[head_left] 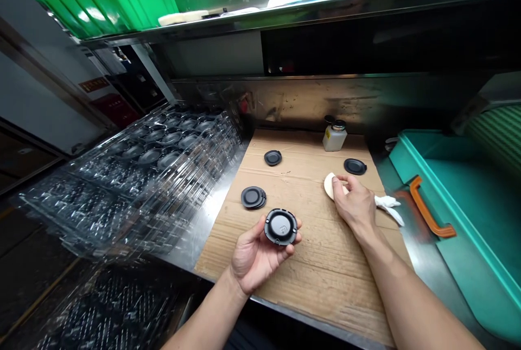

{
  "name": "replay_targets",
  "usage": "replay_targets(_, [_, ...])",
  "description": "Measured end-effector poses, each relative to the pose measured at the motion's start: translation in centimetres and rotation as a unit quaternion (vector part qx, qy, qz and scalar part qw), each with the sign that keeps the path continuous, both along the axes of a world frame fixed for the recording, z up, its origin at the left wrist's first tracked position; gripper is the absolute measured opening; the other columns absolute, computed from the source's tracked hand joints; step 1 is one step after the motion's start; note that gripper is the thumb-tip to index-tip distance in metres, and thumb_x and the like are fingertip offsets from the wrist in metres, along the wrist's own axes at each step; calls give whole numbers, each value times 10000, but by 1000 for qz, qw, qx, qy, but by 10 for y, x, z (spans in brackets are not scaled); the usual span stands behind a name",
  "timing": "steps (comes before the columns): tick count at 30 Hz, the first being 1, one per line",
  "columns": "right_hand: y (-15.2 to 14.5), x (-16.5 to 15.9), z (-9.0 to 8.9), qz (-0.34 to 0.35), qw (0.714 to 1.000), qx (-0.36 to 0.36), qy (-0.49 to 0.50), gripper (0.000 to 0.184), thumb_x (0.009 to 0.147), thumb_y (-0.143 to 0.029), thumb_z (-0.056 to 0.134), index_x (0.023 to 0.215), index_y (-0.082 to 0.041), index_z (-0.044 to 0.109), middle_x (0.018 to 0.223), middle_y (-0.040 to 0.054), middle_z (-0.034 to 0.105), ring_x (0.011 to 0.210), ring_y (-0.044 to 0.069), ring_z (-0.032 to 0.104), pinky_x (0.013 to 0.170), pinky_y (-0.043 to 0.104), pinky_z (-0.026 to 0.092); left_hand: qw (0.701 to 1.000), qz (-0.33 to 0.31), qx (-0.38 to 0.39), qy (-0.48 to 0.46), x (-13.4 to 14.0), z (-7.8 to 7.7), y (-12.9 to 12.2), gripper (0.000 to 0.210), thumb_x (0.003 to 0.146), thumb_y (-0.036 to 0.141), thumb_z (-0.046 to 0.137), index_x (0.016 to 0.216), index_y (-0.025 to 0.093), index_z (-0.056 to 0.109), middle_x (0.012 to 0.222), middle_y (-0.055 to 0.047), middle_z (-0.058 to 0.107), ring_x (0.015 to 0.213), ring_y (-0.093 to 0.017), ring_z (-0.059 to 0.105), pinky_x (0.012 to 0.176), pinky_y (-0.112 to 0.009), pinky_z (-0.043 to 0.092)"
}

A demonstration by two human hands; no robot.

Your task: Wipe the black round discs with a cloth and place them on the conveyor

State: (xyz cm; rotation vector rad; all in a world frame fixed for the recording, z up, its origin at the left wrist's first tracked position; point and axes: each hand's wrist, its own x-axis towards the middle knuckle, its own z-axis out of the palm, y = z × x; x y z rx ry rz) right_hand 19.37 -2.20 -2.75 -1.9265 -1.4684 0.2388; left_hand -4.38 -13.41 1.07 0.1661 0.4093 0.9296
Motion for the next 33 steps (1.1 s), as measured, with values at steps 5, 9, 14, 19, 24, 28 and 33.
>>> replay_targets(5, [0, 0, -2, -4, 1000, 5, -9, 350, 848, -515, 507, 981, -251, 694, 781, 43, 704, 726, 220, 621, 655, 296, 377, 1000, 12, 8, 4, -10, 1, -1, 484, 907, 419, 475, 1223, 64, 566, 1339, -188, 523, 1080, -251, 607, 830, -252, 521])
replay_targets(9, [0, 0, -3, -2, 1000, 7, -18, 346, 844, -517, 514, 984, -256, 692, 763, 41, 700, 724, 229, 620, 663, 309, 387, 999, 23, 19, 13, -21, 1, -4, 465, 898, 397, 499, 1232, 79, 563, 1340, -176, 529, 1096, -251, 601, 843, -256, 513])
replay_targets(14, [1, 1, -6, -1, 1000, 4, -18, 380, 835, -537, 514, 987, -241, 697, 766, 59, 698, 721, 245, 617, 645, 322, 391, 992, 51, 62, 99, -42, 12, -6, 437, 904, 388, 497, 1228, 101, 558, 1307, -183, 550, 1083, -250, 602, 844, -300, 504])
replay_targets(19, [2, 1, -6, 2, 1000, -10, -13, 370, 832, -539, 519, 989, -254, 695, 804, 58, 714, 739, 241, 636, 631, 307, 398, 850, 132, 265, 436, -62, 41, 53, 602, 747, 245, 714, 1295, 159, 479, 1273, -160, 560, 1171, -269, 531, 957, -402, 452])
replay_targets(24, [2, -3, -3, 7, 1000, -23, -8, 352, 867, -520, 478, 1009, -267, 678, 847, 50, 722, 752, 229, 652, 619, 289, 387, 576, 86, 441, 683, -52, 44, 167, 765, 688, 263, 717, 1375, 195, 388, 1236, -120, 576, 1097, -234, 573, 966, -381, 437])
replay_targets(28, [3, -5, -1, 11, 1000, -8, 0, 302, 889, -469, 474, 996, -268, 672, 821, 36, 717, 750, 210, 651, 613, 269, 374, 433, 10, 434, 790, -36, 24, 220, 768, 676, 296, 698, 1372, 174, 396, 1171, -118, 617, 1102, -272, 574, 974, -394, 420])
replay_targets(33, [3, -8, 3, 11, 1000, -11, -15, 271, 923, -430, 443, 1015, -281, 651, 793, 21, 714, 726, 188, 648, 603, 253, 352, 372, -24, 432, 821, -28, 10, 235, 710, 692, 385, 671, 1315, 122, 453, 1306, -194, 539, 1233, -334, 482, 1042, -437, 344])
